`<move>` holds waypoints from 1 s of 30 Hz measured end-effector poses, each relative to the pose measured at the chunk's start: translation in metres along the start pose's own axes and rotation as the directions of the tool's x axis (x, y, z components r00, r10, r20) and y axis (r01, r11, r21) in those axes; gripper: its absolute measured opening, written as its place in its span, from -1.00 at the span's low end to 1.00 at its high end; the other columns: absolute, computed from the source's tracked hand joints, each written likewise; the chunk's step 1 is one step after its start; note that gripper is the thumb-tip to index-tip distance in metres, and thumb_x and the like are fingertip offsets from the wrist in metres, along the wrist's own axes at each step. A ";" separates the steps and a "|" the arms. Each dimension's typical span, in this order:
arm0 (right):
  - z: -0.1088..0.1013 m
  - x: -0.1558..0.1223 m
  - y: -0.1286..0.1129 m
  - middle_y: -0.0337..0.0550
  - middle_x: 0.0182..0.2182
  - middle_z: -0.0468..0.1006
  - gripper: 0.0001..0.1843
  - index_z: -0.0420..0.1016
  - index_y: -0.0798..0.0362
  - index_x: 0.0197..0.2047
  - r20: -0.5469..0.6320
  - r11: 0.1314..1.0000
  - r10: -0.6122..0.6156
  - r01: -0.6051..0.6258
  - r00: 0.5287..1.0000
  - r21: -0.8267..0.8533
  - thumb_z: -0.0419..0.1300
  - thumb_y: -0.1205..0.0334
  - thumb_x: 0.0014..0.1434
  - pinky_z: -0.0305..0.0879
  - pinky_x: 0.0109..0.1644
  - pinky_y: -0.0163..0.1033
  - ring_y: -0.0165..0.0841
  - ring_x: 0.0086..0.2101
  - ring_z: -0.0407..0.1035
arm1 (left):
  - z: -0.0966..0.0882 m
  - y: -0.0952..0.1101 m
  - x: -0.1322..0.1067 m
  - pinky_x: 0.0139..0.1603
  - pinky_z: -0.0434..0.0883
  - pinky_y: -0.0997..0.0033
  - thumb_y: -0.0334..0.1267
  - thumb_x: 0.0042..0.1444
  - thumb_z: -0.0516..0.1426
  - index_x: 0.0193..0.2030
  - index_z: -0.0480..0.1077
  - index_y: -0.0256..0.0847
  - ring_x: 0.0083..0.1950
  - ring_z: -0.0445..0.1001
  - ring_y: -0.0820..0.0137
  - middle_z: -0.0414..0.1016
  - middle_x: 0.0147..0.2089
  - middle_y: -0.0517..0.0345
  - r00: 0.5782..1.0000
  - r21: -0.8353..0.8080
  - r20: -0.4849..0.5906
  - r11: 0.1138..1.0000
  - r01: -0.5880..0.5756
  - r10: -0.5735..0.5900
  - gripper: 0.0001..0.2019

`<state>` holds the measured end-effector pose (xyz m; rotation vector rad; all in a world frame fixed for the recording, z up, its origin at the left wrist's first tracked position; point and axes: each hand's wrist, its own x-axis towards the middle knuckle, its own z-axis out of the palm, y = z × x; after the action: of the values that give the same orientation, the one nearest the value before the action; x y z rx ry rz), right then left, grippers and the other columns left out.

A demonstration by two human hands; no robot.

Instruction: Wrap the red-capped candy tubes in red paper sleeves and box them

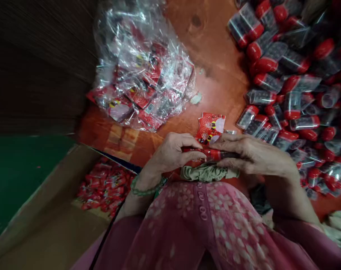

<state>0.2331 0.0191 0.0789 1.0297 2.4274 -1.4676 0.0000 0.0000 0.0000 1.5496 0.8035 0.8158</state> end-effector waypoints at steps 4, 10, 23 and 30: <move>-0.002 0.002 -0.001 0.00 -0.01 0.56 -0.60 0.46 0.04 0.21 0.006 1.000 -0.001 0.001 1.000 0.001 0.15 0.18 0.33 0.40 -0.02 -0.16 -0.22 -0.08 0.49 | 0.003 -0.003 0.002 -0.41 0.37 0.53 -0.09 0.06 0.33 -0.40 0.60 -0.26 -0.47 0.48 0.49 0.58 -0.47 0.10 1.000 -0.011 0.019 1.000 0.012 -0.012 -0.76; -0.007 0.005 -0.002 -0.06 -0.12 0.64 -0.69 0.53 0.06 0.08 -0.039 0.998 -0.023 0.025 0.999 0.056 0.20 0.22 0.29 0.40 -0.08 -0.24 -0.28 -0.16 0.53 | 0.001 -0.006 0.006 -0.41 0.37 0.51 -0.14 0.06 0.33 -0.38 0.62 -0.23 -0.48 0.48 0.48 0.59 -0.47 0.09 0.998 -0.053 0.061 0.998 0.037 -0.033 -0.81; 0.013 0.012 0.010 -0.30 -0.51 0.52 -0.79 0.58 0.05 -0.22 -0.098 0.689 0.278 -0.127 0.955 0.713 0.33 0.09 0.14 0.22 -0.52 -0.39 -0.49 -0.55 0.33 | -0.014 0.014 0.008 -0.29 0.47 0.41 -0.14 -0.12 0.40 -0.12 0.61 -0.26 -0.29 0.59 0.29 0.67 -0.24 0.02 0.899 -0.260 0.094 0.861 0.437 -0.428 -0.60; 0.014 0.017 0.017 -0.32 -0.56 0.48 -0.74 0.57 0.09 -0.28 -0.109 0.472 0.340 -0.069 0.934 0.879 0.41 0.09 0.06 0.12 -0.61 -0.43 -0.56 -0.64 0.26 | -0.001 0.008 0.007 0.00 0.52 0.27 -0.15 -0.38 0.51 0.10 0.50 -0.17 0.04 0.57 0.12 0.54 0.14 -0.07 0.887 -0.655 -0.007 0.673 0.345 -0.461 -0.23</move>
<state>0.2266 0.0208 0.0516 1.7012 1.4287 -2.6769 0.0032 0.0054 0.0089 0.6504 0.8381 0.7816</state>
